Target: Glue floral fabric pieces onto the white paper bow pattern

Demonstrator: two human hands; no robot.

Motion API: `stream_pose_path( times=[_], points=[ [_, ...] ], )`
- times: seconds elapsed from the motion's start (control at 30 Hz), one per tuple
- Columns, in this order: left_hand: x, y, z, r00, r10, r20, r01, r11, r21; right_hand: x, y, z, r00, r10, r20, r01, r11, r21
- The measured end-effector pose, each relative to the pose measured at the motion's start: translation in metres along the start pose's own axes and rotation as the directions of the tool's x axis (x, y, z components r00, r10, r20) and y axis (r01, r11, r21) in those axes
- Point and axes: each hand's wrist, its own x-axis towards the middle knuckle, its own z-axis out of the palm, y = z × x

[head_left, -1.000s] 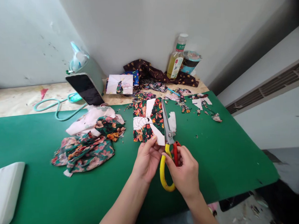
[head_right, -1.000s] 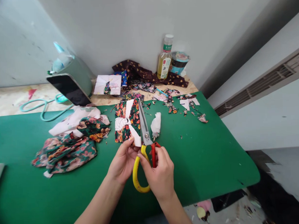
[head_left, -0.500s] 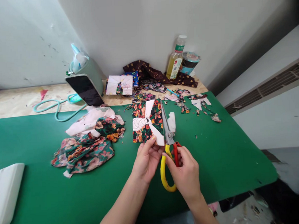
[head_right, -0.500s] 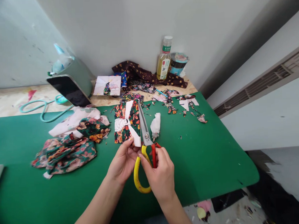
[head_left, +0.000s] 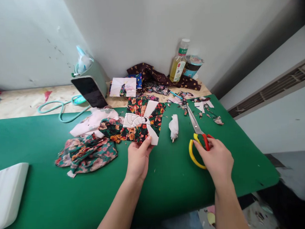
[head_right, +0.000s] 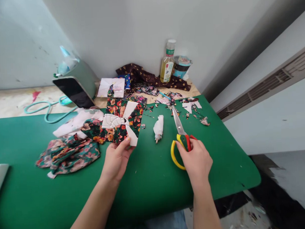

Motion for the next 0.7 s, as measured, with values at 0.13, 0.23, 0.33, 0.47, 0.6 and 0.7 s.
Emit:
stream_pose_path(
  times=[0.13,0.23,0.33,0.47,0.6,0.7],
  points=[
    [0.005,0.004,-0.012,0.978,0.207,-0.007,-0.201,0.958,0.206,0.021,0.016,0.005,0.996,0.050,0.073,-0.038,0.987,-0.159],
    [0.008,0.012,-0.019,0.955,0.295,0.037,-0.293,0.911,0.291,0.030,0.022,0.008,0.999,0.018,0.047,-0.009,0.982,-0.188],
    [0.010,0.023,-0.024,0.973,0.229,0.006,-0.220,0.923,0.315,0.035,0.025,0.009,0.998,-0.059,0.019,0.061,0.977,-0.205],
    [0.016,0.032,-0.031,0.983,0.183,-0.024,-0.164,0.922,0.350,0.035,0.024,0.007,0.949,-0.291,-0.123,0.255,0.935,-0.245],
    [0.021,0.036,-0.040,0.986,0.164,0.018,-0.154,0.884,0.441,0.040,0.011,0.004,0.753,-0.653,-0.085,0.641,0.756,-0.136],
    [0.022,0.037,-0.044,0.990,0.125,0.068,-0.142,0.836,0.530,0.056,-0.008,0.007,0.566,-0.824,0.028,0.820,0.559,-0.120]
  ],
)
